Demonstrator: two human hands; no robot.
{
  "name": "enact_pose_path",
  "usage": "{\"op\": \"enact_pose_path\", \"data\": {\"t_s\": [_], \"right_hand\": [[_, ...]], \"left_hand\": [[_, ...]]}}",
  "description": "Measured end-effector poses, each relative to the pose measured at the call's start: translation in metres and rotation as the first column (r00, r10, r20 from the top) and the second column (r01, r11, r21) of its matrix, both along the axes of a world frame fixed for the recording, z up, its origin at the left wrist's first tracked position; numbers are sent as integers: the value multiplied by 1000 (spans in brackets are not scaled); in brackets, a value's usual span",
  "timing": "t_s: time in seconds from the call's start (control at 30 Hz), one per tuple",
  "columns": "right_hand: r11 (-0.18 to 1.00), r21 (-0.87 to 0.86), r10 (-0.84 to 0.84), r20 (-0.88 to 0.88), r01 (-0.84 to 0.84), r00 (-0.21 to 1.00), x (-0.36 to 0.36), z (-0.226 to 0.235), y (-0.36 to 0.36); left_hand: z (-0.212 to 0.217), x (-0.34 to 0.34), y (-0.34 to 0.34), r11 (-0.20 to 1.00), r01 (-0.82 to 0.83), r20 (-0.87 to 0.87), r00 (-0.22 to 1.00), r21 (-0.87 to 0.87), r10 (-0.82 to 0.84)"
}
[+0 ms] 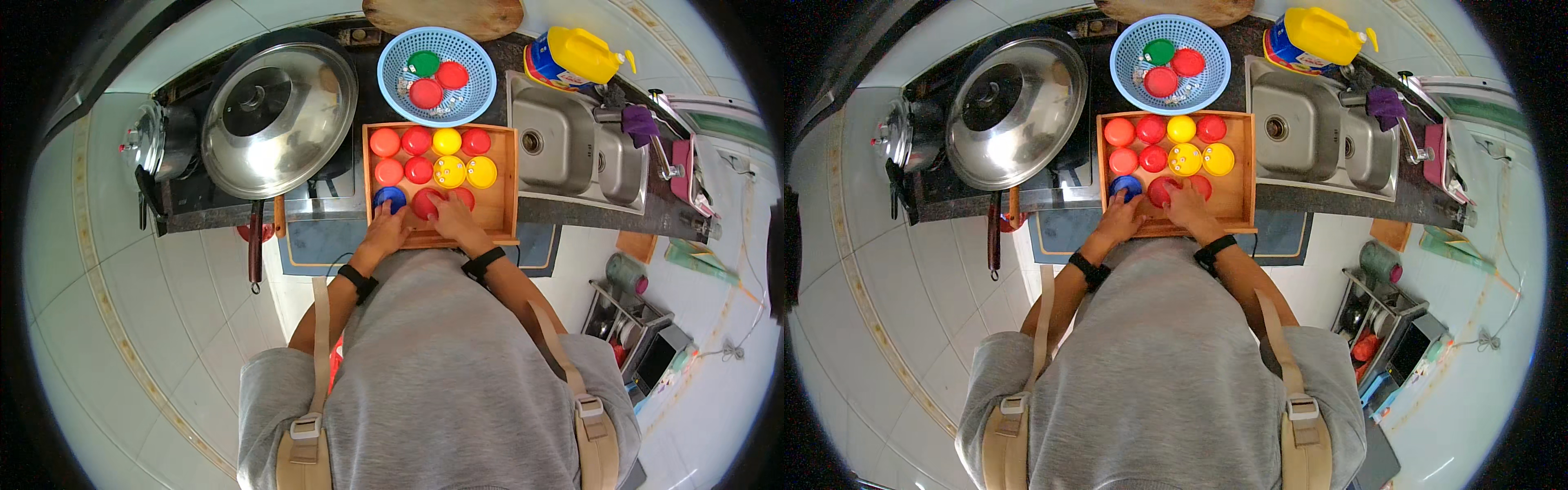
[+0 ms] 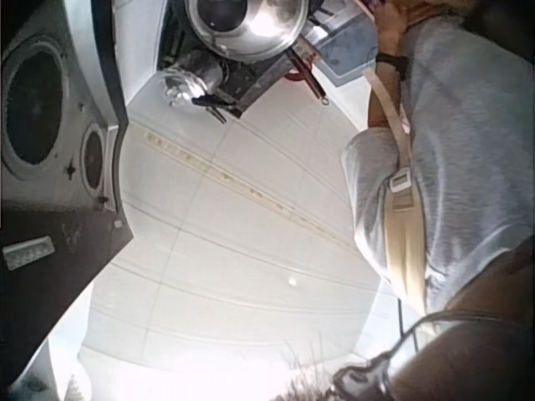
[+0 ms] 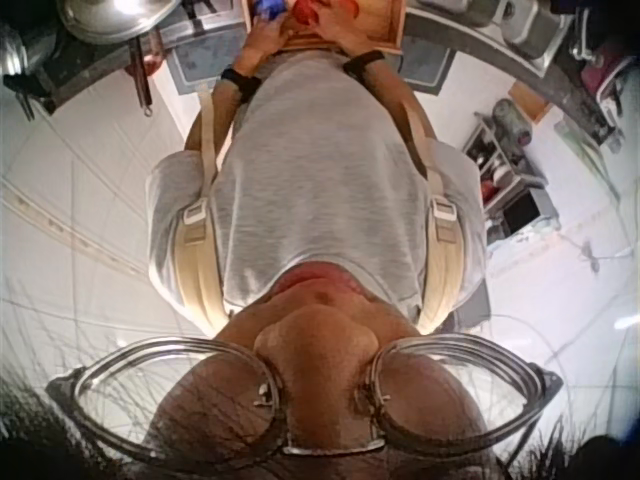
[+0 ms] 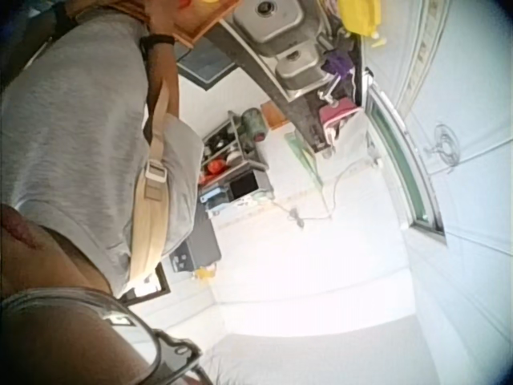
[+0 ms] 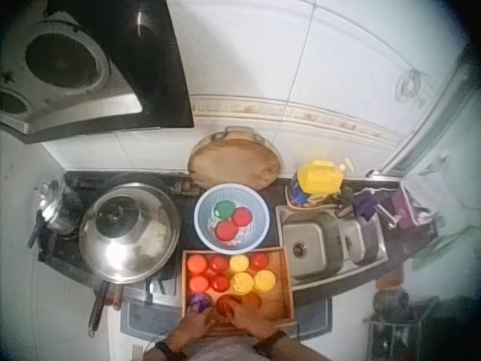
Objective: Rinsing plastic cups in a sink and organizing them into a wooden tray.
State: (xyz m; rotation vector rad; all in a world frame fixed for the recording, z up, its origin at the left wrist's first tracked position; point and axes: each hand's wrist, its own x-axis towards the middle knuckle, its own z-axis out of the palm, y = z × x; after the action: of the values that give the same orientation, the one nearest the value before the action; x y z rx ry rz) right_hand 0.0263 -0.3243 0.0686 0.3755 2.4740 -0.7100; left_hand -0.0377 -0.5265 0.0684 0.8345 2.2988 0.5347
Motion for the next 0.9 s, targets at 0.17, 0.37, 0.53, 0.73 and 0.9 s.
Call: {"op": "enact_pose_path", "data": {"t_s": [0.17, 0.37, 0.53, 0.73, 0.9], "right_hand": [[998, -65, 6, -184, -18, 983, 10, -18, 6], [975, -202, -113, -104, 90, 988, 21, 0, 26], [915, -393, -175, -186, 90, 967, -12, 52, 69], [966, -235, -222, -561, 104, 798, -142, 66, 129], [990, 135, 18, -375, 36, 927, -241, 30, 144]], "left_hand": [[32, -7, 28, 973, 105, -15, 994, -207, -110], [-14, 6, 39, 949, 315, -188, 933, 17, -307], [-20, 3, 45, 963, 229, -121, 962, -142, -246], [-6, 1, 37, 986, 169, -66, 984, 16, -167], [31, 5, 27, 997, -20, -72, 997, 79, 26]]}}
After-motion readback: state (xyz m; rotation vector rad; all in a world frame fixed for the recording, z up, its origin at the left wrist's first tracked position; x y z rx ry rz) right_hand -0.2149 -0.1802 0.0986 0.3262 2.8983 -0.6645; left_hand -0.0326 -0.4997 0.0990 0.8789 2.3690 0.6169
